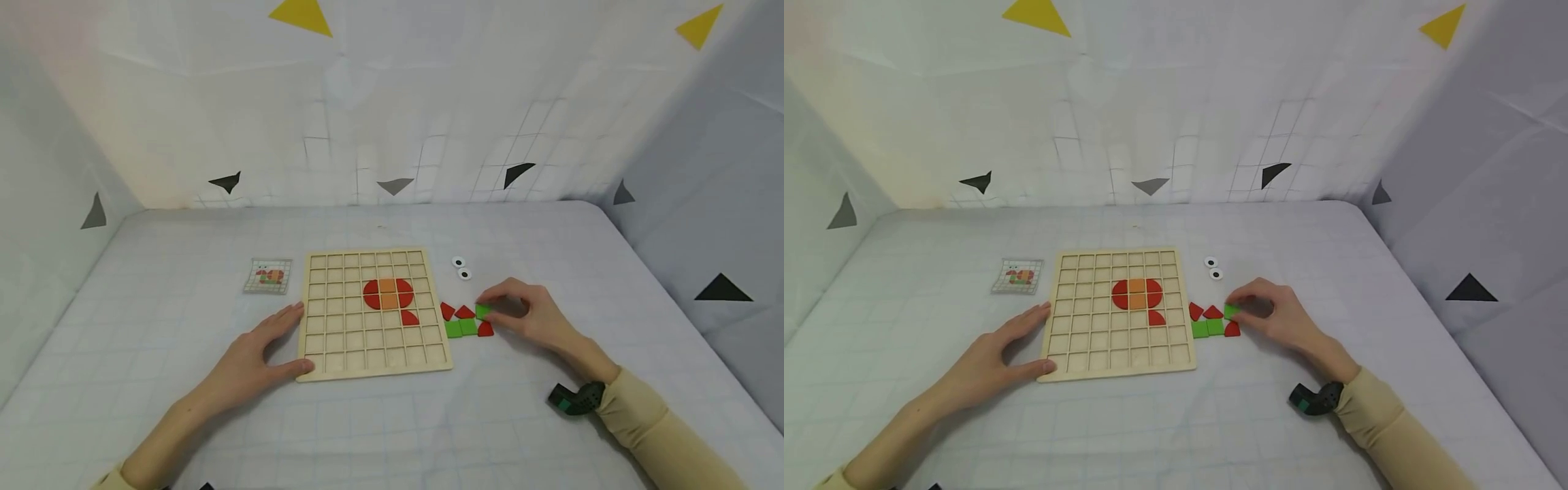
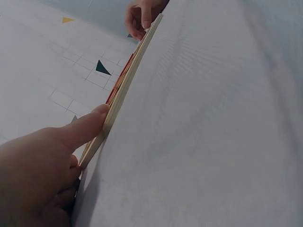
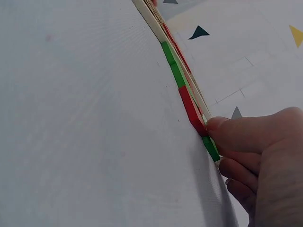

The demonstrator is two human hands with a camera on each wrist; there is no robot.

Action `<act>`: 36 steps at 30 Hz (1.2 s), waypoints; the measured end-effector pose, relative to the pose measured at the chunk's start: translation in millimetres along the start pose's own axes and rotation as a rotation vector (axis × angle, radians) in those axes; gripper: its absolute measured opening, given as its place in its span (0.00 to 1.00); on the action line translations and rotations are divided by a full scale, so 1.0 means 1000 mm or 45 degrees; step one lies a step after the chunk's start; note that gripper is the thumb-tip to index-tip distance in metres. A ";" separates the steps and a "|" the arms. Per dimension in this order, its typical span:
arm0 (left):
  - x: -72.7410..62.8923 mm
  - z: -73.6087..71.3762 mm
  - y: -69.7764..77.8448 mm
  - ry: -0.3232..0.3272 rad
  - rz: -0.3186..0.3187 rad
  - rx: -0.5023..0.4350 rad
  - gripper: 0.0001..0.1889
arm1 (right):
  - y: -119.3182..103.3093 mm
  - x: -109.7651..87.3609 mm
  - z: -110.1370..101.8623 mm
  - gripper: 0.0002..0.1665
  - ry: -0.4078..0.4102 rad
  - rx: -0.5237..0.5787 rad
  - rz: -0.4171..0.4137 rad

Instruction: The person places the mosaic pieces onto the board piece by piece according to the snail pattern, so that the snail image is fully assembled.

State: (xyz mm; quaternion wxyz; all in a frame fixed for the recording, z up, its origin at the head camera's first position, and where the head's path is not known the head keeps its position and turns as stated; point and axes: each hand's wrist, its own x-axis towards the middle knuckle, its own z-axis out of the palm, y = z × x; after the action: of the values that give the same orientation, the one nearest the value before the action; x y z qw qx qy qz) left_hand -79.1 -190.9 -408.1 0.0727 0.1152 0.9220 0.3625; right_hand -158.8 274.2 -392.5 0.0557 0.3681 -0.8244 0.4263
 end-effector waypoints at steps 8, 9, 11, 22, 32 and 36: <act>0.001 0.000 0.000 -0.002 0.007 0.002 0.50 | 0.004 0.000 -0.002 0.20 -0.040 0.022 0.024; 0.001 0.000 0.000 -0.002 0.007 0.003 0.50 | 0.004 0.000 -0.002 0.20 -0.041 0.026 0.029; 0.001 0.000 0.000 0.000 0.007 0.004 0.50 | 0.004 0.000 -0.002 0.20 -0.042 0.019 0.031; 0.001 0.000 0.000 0.002 -0.003 0.008 0.50 | 0.006 -0.001 0.000 0.22 0.005 -0.088 0.060; 0.000 -0.001 0.001 -0.002 -0.007 0.006 0.50 | 0.010 0.000 0.003 0.23 0.116 -0.187 0.097; 0.000 -0.001 0.001 -0.001 -0.005 0.011 0.50 | 0.010 0.000 0.004 0.22 0.134 -0.204 0.106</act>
State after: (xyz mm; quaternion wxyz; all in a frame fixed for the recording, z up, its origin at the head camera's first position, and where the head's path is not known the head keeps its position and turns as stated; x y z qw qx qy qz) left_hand -79.2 -190.6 -407.0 0.0734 0.1138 0.9237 0.3584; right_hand -164.9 275.0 -401.3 0.1103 0.3050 -0.8664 0.3797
